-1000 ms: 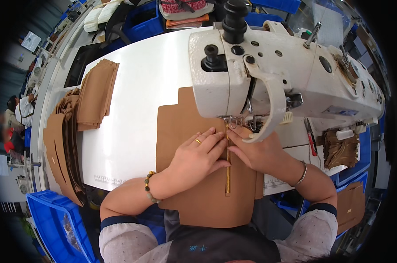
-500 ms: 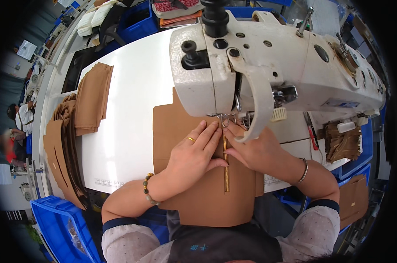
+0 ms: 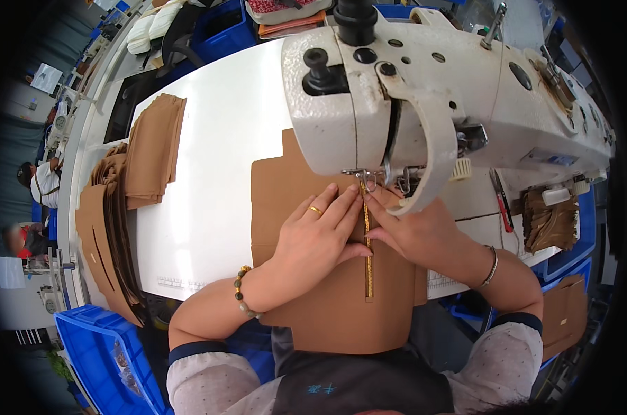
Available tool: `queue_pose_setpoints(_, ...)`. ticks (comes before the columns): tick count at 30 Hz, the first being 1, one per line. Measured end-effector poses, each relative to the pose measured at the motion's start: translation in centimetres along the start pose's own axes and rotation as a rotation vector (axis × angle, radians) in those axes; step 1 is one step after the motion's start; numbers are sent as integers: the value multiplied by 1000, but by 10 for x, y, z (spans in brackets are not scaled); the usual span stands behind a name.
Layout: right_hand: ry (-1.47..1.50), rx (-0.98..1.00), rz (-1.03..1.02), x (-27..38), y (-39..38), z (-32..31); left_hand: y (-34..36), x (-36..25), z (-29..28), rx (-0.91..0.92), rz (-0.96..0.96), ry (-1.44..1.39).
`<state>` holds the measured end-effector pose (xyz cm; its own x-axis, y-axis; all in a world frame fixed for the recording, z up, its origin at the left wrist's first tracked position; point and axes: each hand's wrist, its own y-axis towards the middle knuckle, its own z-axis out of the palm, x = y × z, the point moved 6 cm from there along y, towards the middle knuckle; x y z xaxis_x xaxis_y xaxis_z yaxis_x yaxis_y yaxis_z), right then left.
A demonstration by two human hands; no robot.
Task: Sewing a zipper into a leather component using a sewing machine.
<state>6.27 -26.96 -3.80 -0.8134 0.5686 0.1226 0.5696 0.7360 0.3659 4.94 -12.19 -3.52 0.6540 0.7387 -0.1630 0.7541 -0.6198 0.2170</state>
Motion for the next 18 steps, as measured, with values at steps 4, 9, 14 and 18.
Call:
queue_pose_setpoints(4,16,-20,23,-4,1,1,3,3,2,-8,3,9)
queue_pose_setpoints(9,39,-78,24,-8,3,0,7,9,6,-11,-17,6)
queue_pose_setpoints(14,39,-64,34,-10,4,0,8,11,6,-20,-23,23)
queue_pose_setpoints(18,40,-74,28,-10,4,0,9,12,7,-22,-25,-3)
